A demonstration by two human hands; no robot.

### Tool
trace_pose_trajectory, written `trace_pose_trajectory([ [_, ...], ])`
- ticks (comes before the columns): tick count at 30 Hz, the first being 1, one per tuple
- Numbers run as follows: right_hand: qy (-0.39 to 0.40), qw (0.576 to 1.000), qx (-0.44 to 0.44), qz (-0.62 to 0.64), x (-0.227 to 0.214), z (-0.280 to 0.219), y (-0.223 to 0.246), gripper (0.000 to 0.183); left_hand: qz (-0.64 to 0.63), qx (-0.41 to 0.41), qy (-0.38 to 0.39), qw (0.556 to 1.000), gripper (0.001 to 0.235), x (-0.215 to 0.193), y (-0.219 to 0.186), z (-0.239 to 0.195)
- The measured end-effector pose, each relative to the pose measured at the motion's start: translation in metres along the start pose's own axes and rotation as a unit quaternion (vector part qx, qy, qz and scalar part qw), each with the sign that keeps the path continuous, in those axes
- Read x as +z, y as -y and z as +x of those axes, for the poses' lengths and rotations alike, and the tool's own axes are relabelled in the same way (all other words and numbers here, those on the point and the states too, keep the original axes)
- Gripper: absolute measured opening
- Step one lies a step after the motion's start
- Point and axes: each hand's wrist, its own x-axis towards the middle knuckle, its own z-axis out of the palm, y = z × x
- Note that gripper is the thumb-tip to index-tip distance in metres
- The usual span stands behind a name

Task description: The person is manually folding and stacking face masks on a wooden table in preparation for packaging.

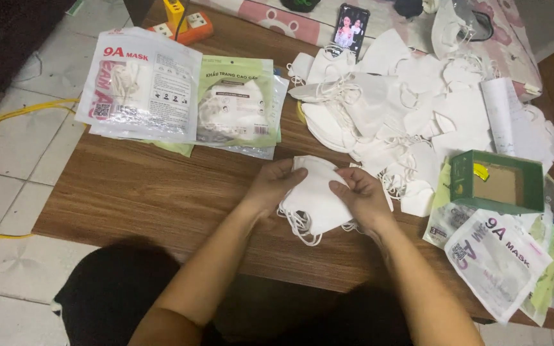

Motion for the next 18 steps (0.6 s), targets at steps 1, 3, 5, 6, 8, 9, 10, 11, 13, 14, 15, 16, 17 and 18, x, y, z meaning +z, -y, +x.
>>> trace_pose_trajectory([
  [1, -0.002, 1.0, 0.0, 0.001, 0.003, -0.001, 0.001, 0.025, 0.001, -0.001, 0.001, 1.0, 0.032, 0.0, -0.002, -0.002],
  [3, -0.02, 0.999, -0.002, -0.025, 0.007, -0.004, 0.003, 0.026, 0.021, 0.016, -0.003, 1.0, 0.031, 0.002, -0.007, -0.006],
  [5, -0.025, 0.999, -0.011, -0.047, 0.012, -0.008, 0.011, 0.025, 0.043, 0.021, 0.004, 0.999, 0.032, 0.001, -0.005, -0.005],
  [6, -0.028, 0.997, -0.021, -0.069, 0.014, -0.011, 0.015, 0.024, 0.065, 0.027, 0.01, 0.997, 0.033, 0.001, -0.003, -0.005],
  [8, -0.027, 0.992, -0.053, -0.112, 0.009, -0.01, 0.011, 0.024, 0.085, 0.026, 0.002, 0.996, 0.031, 0.002, -0.005, -0.007],
  [9, -0.025, 0.984, -0.085, -0.155, 0.006, -0.009, 0.009, 0.024, 0.105, 0.025, -0.006, 0.994, 0.029, 0.003, -0.006, -0.007],
  [10, -0.026, 0.984, -0.085, -0.155, 0.006, -0.008, 0.008, 0.024, 0.105, 0.026, -0.004, 0.994, 0.029, 0.003, -0.008, -0.009],
  [11, -0.039, 0.964, -0.153, -0.212, 0.006, -0.008, 0.007, 0.036, 0.114, 0.035, -0.018, 0.993, 0.03, 0.003, -0.009, -0.011],
  [13, -0.051, 0.937, -0.218, -0.268, 0.006, -0.01, 0.011, 0.049, 0.124, 0.043, -0.03, 0.991, 0.03, 0.001, -0.005, -0.011],
  [14, -0.026, 0.954, -0.153, -0.256, 0.006, -0.012, 0.016, 0.059, 0.102, 0.046, -0.025, 0.993, 0.033, -0.001, 0.0, -0.009],
  [15, -0.001, 0.966, -0.088, -0.242, 0.006, -0.013, 0.021, 0.07, 0.082, 0.049, -0.02, 0.995, 0.035, -0.004, 0.004, -0.006],
  [16, -0.002, 0.966, -0.089, -0.242, 0.006, -0.015, 0.022, 0.07, 0.082, 0.05, -0.019, 0.995, 0.035, 0.004, -0.01, -0.015],
  [17, 0.004, 0.972, -0.065, -0.226, 0.007, -0.018, 0.023, 0.059, 0.093, 0.072, 0.0, 0.993, 0.048, 0.013, -0.025, -0.023],
  [18, 0.01, 0.977, -0.04, -0.211, 0.008, -0.02, 0.023, 0.048, 0.103, 0.095, 0.018, 0.99, 0.063, 0.021, -0.039, -0.032],
])
